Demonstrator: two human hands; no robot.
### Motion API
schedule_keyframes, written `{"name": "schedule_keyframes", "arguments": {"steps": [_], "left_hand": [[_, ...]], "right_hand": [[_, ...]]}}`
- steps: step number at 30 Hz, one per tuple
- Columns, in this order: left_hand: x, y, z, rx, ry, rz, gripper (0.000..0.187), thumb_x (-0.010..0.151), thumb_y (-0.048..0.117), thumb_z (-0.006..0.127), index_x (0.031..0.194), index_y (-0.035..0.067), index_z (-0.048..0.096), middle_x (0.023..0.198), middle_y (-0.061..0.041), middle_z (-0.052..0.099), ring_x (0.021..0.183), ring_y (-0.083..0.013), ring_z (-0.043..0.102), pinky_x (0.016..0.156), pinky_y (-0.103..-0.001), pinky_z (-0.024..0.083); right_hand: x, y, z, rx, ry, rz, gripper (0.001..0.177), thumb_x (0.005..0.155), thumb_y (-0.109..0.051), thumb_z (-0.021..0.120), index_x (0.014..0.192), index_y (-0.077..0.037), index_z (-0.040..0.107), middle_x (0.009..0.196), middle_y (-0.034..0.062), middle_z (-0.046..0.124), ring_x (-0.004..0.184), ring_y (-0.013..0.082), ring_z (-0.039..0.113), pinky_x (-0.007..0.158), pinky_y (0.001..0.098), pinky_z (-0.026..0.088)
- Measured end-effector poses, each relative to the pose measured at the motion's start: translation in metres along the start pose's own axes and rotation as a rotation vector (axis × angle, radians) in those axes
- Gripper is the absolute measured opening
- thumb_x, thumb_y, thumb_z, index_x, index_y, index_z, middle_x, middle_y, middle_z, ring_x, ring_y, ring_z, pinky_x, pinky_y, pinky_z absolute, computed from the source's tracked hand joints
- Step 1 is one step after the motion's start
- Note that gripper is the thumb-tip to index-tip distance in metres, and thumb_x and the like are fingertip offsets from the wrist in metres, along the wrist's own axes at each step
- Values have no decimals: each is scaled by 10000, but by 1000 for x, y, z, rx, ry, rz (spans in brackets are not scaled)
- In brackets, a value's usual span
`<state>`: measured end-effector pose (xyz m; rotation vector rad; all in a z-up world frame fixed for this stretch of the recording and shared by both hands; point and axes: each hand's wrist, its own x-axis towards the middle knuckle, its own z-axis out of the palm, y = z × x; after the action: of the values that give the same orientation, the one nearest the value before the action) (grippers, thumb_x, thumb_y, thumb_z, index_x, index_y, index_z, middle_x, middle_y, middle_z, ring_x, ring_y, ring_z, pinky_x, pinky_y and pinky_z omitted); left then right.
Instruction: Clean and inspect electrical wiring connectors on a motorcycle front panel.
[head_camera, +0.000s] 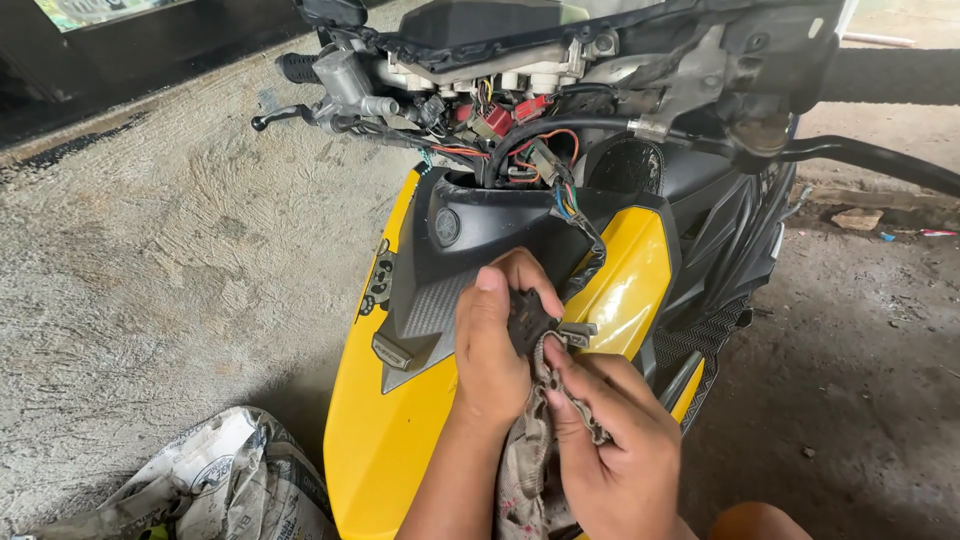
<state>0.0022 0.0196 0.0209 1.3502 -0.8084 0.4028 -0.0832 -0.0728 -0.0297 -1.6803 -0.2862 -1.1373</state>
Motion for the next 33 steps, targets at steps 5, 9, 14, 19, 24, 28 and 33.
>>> {"name": "schedule_keyframes", "arguments": {"steps": [5,9,14,19,24,28,33], "left_hand": [[-2,-2,-3,-15,18,-32,660,1094,490,246,785,11,580,771,-68,550,722,-173,493,684,-325,393],[-1,-3,-2,-56,34,-32,669,1094,500,240,785,14,581,776,-67,556,732,-170,493,694,-323,392],[-4,-1,-1,-20,30,-29,669,1089,512,243,783,21,580,769,-62,554,721,-163,491,686,-316,388],[-3,-2,-3,-17,30,-48,656,1088,503,256,788,19,580,775,-64,548,723,-169,490,682,-320,386],[-3,-8,-7,-120,45,-16,672,1108,504,247,800,9,580,821,-77,544,791,-181,495,750,-329,393],[-6,-6,-4,-149,58,-12,662,1117,493,251,810,5,577,835,-83,532,808,-184,482,761,-329,385],[-4,-2,-4,-33,34,-16,652,1109,491,251,807,14,576,811,-74,543,767,-177,478,724,-325,383]], "right_hand": [[-16,10,6,13,-43,94,207,869,16,715,1074,18,739,1005,94,761,900,157,748,784,239,575],[-20,9,1,59,-24,101,200,854,30,720,1051,15,751,968,88,761,843,149,756,751,230,570],[-7,-1,3,-8,53,12,253,863,51,701,1114,35,733,1026,109,759,905,163,770,816,242,575],[-13,6,6,17,-8,-2,258,820,61,748,1074,23,727,1037,130,759,946,185,788,815,258,597],[-15,6,-2,83,-49,-54,256,795,46,782,1042,-9,745,994,110,743,896,159,778,781,251,604],[-5,2,-4,47,92,-27,220,828,47,773,1030,-7,707,1014,109,753,924,166,770,814,251,596],[2,-1,3,-5,33,-30,245,805,55,766,1043,19,721,1000,120,748,925,185,773,814,260,583]]}}
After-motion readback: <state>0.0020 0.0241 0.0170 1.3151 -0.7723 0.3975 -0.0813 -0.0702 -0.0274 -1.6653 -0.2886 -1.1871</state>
